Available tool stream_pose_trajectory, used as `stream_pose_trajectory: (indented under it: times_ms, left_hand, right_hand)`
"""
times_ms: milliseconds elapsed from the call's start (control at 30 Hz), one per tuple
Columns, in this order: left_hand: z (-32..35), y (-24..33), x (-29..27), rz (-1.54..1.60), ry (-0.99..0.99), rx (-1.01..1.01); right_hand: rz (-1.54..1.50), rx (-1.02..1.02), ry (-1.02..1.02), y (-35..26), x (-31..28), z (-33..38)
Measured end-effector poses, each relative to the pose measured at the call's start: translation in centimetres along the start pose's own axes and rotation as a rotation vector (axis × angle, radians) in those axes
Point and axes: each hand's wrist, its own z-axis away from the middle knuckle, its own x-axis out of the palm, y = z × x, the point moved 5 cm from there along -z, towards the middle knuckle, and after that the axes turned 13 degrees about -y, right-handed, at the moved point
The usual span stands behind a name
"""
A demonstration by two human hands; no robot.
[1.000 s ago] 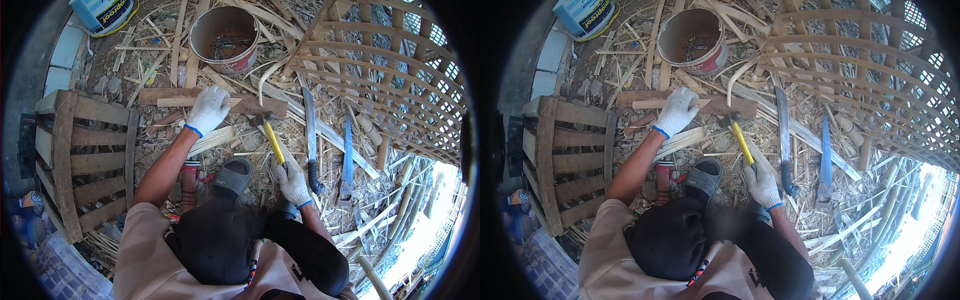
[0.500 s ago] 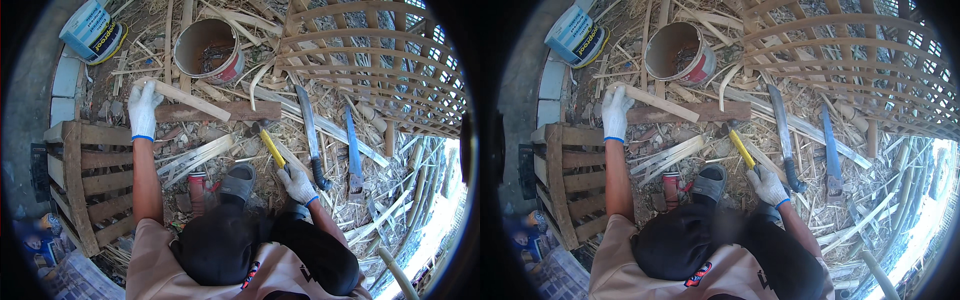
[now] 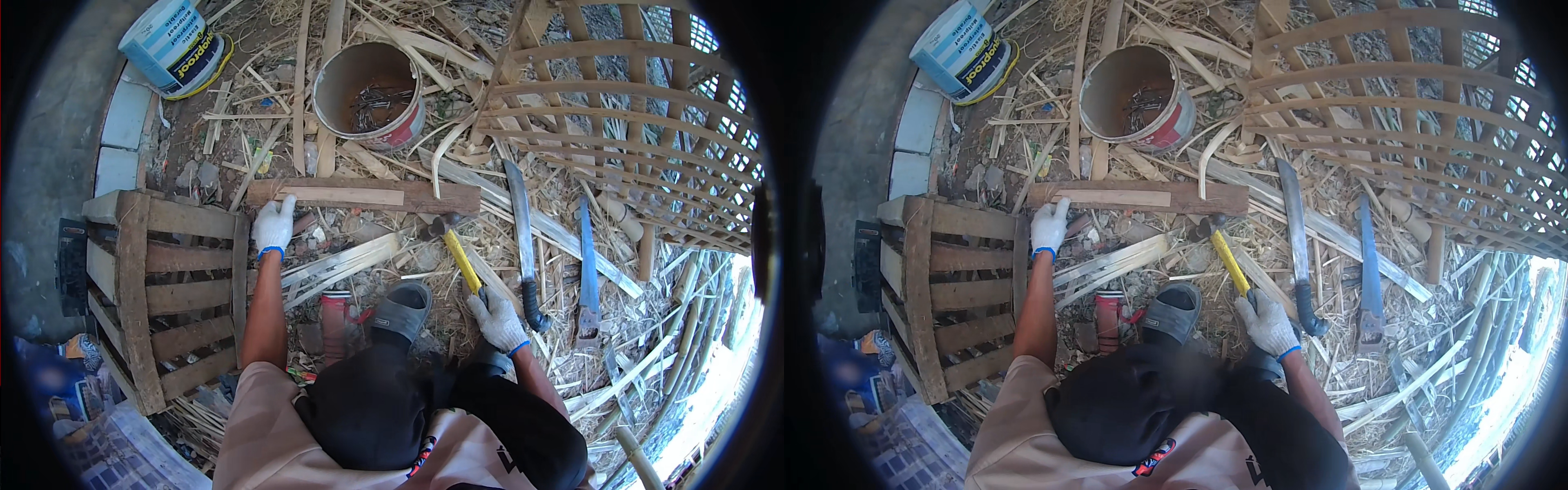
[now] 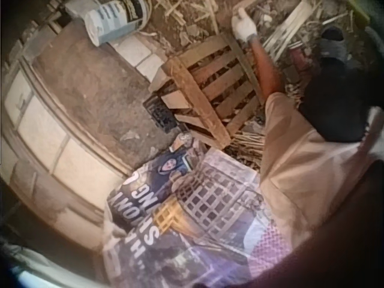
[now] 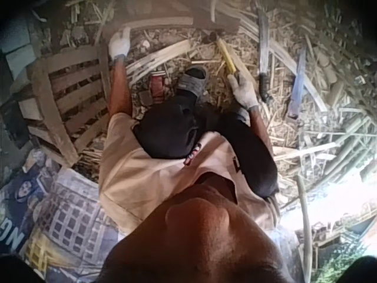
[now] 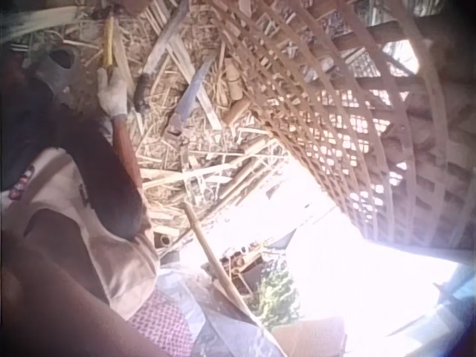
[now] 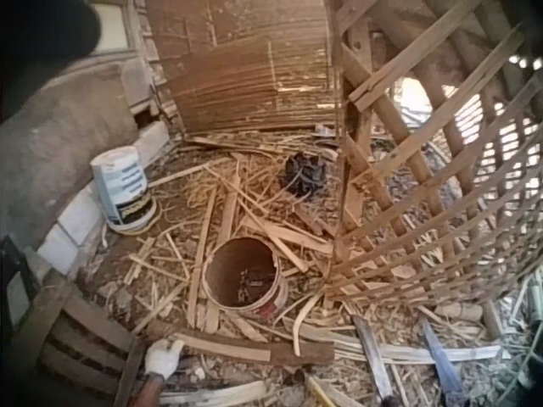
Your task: The person scrapes a bamboo piece with a blade, hammers nails into it, attaches it to a bamboo lattice structure using a hammer, and cuts a bamboo strip with a handsaw.
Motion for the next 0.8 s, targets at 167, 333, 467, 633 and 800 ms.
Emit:
stream_pose_trajectory:
  times_ms: [167,333,467,633,800]
  left_hand:
    - [6.1,9.3,-4.6,-0.036,0.17,0.216]
    - [8.4,23.5,-8.3,0.036,0.023,0.538]
    - [2.7,31.7,-5.2,-0.145,-0.055,0.994]
    - [-10.4,33.4,1.9,-0.755,-0.384,0.783]
    - [-13.3,33.4,5.4,-0.947,-0.488,0.642]
  right_hand:
    - [-0.021,-0.011,0.025,0.3,0.2,0.0]
    - [-0.028,-0.007,0.035,0.9,0.0,0.1]
    - [-0.03,0.088,-0.009,0.1,-0.7,0.4]
    - [-0.03,0.134,-0.043,-0.6,-1.2,0.1]
    - [-0.11,0.175,-0.091,0.6,-0.6,-0.2]
